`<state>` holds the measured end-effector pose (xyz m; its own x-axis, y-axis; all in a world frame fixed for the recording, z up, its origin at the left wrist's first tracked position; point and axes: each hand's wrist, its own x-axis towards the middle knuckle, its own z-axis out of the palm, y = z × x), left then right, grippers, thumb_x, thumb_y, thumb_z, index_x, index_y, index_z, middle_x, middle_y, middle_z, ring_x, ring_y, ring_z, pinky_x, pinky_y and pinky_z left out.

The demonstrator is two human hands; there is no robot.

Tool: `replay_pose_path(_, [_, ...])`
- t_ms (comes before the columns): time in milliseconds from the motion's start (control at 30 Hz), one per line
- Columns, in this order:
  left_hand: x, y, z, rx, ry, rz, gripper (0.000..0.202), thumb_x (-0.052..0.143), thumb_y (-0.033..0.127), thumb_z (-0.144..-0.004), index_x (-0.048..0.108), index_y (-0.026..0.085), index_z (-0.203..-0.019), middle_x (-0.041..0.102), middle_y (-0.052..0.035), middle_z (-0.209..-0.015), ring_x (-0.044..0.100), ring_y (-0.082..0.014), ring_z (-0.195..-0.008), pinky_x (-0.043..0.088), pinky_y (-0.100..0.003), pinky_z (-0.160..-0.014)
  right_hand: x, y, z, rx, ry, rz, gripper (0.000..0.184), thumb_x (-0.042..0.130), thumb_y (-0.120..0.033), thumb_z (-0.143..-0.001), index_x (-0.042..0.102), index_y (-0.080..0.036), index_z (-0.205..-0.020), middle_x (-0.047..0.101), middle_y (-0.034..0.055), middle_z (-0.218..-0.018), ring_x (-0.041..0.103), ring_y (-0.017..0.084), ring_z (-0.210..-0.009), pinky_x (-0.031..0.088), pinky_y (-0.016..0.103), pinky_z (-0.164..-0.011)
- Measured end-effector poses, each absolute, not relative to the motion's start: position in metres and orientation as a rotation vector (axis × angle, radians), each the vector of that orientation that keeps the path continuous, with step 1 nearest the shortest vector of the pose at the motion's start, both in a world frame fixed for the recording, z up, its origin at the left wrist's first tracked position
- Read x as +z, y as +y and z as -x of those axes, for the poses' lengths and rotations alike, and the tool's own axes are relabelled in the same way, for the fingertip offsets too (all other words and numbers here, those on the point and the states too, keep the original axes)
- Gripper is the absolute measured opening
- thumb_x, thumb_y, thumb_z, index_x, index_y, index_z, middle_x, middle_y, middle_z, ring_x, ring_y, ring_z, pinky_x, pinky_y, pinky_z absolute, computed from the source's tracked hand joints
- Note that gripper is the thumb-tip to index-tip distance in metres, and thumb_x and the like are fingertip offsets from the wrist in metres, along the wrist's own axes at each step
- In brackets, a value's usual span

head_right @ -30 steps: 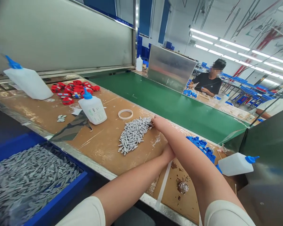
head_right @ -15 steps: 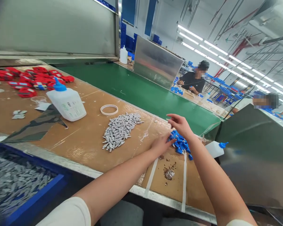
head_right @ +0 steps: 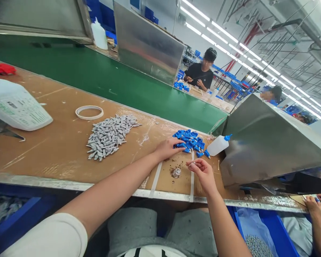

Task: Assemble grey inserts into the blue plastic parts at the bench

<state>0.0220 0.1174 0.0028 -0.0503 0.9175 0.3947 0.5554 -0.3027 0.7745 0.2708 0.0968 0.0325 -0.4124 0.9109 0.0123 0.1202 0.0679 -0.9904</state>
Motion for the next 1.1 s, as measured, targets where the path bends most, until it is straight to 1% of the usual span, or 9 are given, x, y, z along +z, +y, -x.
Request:
replay_pose_path(100, [0.001,0.118,-0.021,1.287,1.535,-1.877,0.04,0.071,0.057,-0.089,0.077,0.029,-0.118,0.075,-0.0043,-0.113,0.069,-0.0243,-0.101,0.052,-0.033,-0.088,0.031,0.091,-0.268,1.234,-1.849,0.943,0.026,0.083,-0.046,-0.083,0.071,-0.022,-0.087,0.072,0.0071,-0.102,0.066,0.022,-0.1,0.056,0.033,-0.085])
replay_pose_path(233, [0.0,0.118,-0.02,1.276,1.514,-1.906,0.037,0.074,0.055,-0.089,0.078,0.03,-0.117,0.075,-0.003,-0.115,0.068,-0.0228,-0.102,0.052,-0.031,-0.088,0.037,0.088,-0.263,1.038,-2.128,0.839,0.017,0.081,-0.041,-0.086,0.077,-0.024,-0.086,0.067,0.0047,-0.092,0.061,0.018,-0.084,0.05,0.03,-0.072])
replay_pose_path(333, [0.001,0.118,-0.019,1.272,1.495,-1.919,0.038,0.073,0.055,-0.089,0.078,0.03,-0.117,0.075,-0.0033,-0.114,0.069,-0.0213,-0.096,0.052,-0.031,-0.086,0.04,0.088,-0.258,0.933,-2.234,0.844,0.015,0.08,-0.041,-0.087,0.081,-0.026,-0.088,0.064,0.0047,-0.095,0.057,0.016,-0.079,0.048,0.03,-0.07])
replay_pose_path(467, [0.001,0.117,-0.02,1.273,1.446,-1.96,0.039,0.068,0.053,-0.093,0.076,0.029,-0.123,0.074,-0.0043,-0.116,0.069,-0.0207,-0.097,0.051,-0.03,-0.087,0.036,0.09,-0.254,0.927,-2.291,0.859,0.019,0.081,-0.045,-0.086,0.082,-0.026,-0.087,0.059,0.0051,-0.096,0.056,0.018,-0.083,0.048,0.03,-0.071])
replay_pose_path(567, [0.004,0.115,-0.022,1.249,1.491,-1.908,0.042,0.068,0.055,-0.092,0.073,0.029,-0.125,0.075,-0.0031,-0.111,0.068,-0.0207,-0.091,0.051,-0.03,-0.082,0.031,0.091,-0.251,0.949,-2.278,0.865,0.02,0.081,-0.046,-0.084,0.082,-0.026,-0.087,0.058,0.0045,-0.094,0.055,0.017,-0.082,0.047,0.03,-0.072])
replay_pose_path(700, [0.006,0.114,-0.023,1.259,1.506,-1.817,0.04,0.073,0.055,-0.088,0.072,0.027,-0.117,0.076,-0.0008,-0.106,0.067,-0.0197,-0.082,0.049,-0.03,-0.078,0.026,0.094,-0.251,1.035,-2.183,0.881,0.02,0.083,-0.043,-0.082,0.08,-0.024,-0.085,0.059,0.0034,-0.089,0.055,0.016,-0.078,0.046,0.029,-0.069])
replay_pose_path(800, [0.005,0.115,-0.022,1.266,1.39,-1.828,0.037,0.072,0.053,-0.089,0.075,0.028,-0.115,0.076,-0.0008,-0.114,0.068,-0.0199,-0.089,0.049,-0.029,-0.08,0.023,0.099,-0.256,1.142,-1.938,0.944,0.021,0.082,-0.042,-0.083,0.074,-0.022,-0.088,0.062,0.001,-0.08,0.056,0.015,-0.07,0.045,0.028,-0.065])
replay_pose_path(900, [0.004,0.115,-0.022,1.172,1.322,-1.87,0.037,0.068,0.055,-0.091,0.078,0.03,-0.117,0.078,-0.0008,-0.109,0.068,-0.0203,-0.089,0.048,-0.029,-0.078,0.023,0.106,-0.259,1.157,-1.692,0.968,0.024,0.078,-0.042,-0.086,0.068,-0.022,-0.093,0.063,-0.0014,-0.071,0.057,0.014,-0.063,0.047,0.028,-0.062])
replay_pose_path(1100, [0.001,0.115,-0.023,1.068,1.2,-2.057,0.034,0.064,0.051,-0.095,0.079,0.026,-0.115,0.078,-0.0033,-0.11,0.069,-0.02,-0.094,0.048,-0.028,-0.082,0.027,0.117,-0.255,0.983,-1.715,0.966,0.029,0.079,-0.047,-0.084,0.068,-0.021,-0.094,0.069,0.0015,-0.075,0.065,0.016,-0.066,0.055,0.032,-0.066])
